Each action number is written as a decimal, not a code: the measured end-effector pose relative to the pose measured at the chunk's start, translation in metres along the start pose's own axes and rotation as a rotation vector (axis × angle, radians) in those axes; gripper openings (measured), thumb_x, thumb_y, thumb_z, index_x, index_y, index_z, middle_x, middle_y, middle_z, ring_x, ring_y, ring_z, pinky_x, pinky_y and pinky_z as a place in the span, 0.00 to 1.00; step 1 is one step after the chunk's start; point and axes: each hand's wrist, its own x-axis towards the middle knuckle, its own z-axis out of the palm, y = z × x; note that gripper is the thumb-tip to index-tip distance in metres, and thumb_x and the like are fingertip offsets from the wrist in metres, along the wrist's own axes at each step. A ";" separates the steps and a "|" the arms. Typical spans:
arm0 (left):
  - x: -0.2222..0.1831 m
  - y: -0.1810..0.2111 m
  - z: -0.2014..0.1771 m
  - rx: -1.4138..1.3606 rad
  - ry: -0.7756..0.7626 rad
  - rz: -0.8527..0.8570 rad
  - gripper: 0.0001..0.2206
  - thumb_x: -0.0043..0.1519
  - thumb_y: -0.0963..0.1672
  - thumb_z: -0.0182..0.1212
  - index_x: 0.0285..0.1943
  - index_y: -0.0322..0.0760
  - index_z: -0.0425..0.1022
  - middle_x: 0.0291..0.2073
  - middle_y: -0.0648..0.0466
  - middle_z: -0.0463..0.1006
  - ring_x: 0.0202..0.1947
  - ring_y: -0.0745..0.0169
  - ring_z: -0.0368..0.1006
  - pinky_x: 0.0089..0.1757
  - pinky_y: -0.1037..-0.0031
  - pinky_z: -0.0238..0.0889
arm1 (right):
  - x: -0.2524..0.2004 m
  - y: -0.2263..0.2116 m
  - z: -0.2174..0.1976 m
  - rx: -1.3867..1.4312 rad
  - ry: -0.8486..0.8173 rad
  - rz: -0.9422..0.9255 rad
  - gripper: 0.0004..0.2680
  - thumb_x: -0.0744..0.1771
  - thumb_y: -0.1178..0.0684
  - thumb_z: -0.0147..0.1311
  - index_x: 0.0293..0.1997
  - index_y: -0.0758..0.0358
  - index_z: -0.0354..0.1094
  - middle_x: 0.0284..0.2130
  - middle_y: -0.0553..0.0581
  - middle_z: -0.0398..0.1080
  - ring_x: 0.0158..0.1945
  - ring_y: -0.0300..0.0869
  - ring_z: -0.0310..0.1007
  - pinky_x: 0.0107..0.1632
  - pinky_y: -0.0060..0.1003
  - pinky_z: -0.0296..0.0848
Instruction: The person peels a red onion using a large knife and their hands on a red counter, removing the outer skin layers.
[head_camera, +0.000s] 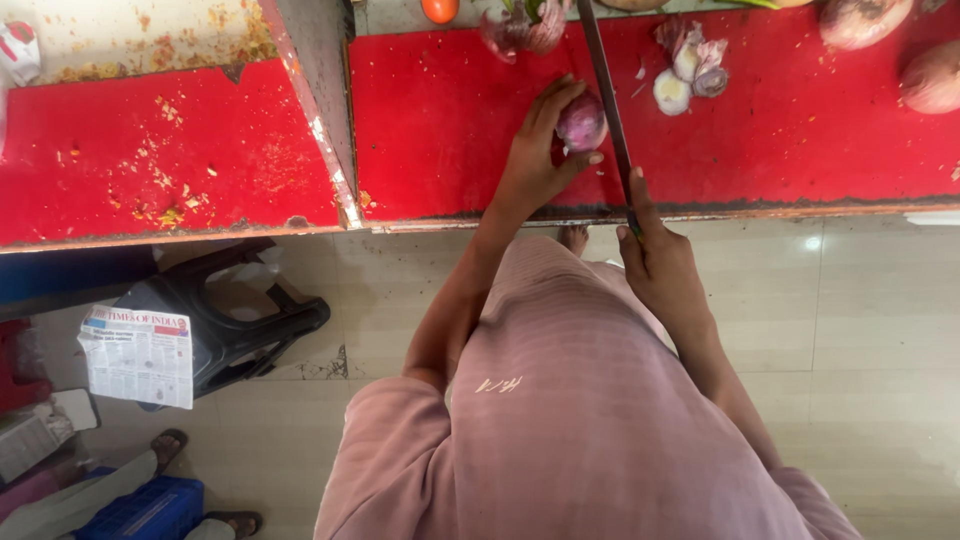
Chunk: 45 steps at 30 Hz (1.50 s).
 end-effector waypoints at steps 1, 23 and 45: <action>-0.001 -0.002 0.000 0.010 0.011 0.025 0.38 0.55 0.43 0.81 0.74 0.42 0.62 0.73 0.46 0.62 0.71 0.44 0.65 0.63 0.62 0.71 | 0.001 -0.003 0.000 -0.016 -0.007 -0.001 0.25 0.71 0.58 0.49 0.80 0.56 0.43 0.18 0.62 0.61 0.20 0.48 0.64 0.31 0.36 0.66; -0.007 0.007 0.004 0.047 -0.063 -0.017 0.36 0.55 0.42 0.77 0.73 0.48 0.63 0.74 0.46 0.60 0.70 0.44 0.66 0.61 0.62 0.73 | -0.017 -0.013 0.005 -0.221 -0.051 0.007 0.27 0.69 0.58 0.47 0.79 0.62 0.40 0.16 0.69 0.67 0.20 0.61 0.69 0.29 0.55 0.66; 0.001 0.022 -0.051 0.444 -0.138 -0.179 0.41 0.44 0.44 0.79 0.69 0.40 0.62 0.61 0.41 0.63 0.57 0.38 0.70 0.52 0.56 0.71 | 0.028 0.037 -0.007 -0.571 0.047 0.062 0.27 0.70 0.56 0.52 0.80 0.49 0.46 0.29 0.67 0.72 0.30 0.62 0.75 0.32 0.59 0.71</action>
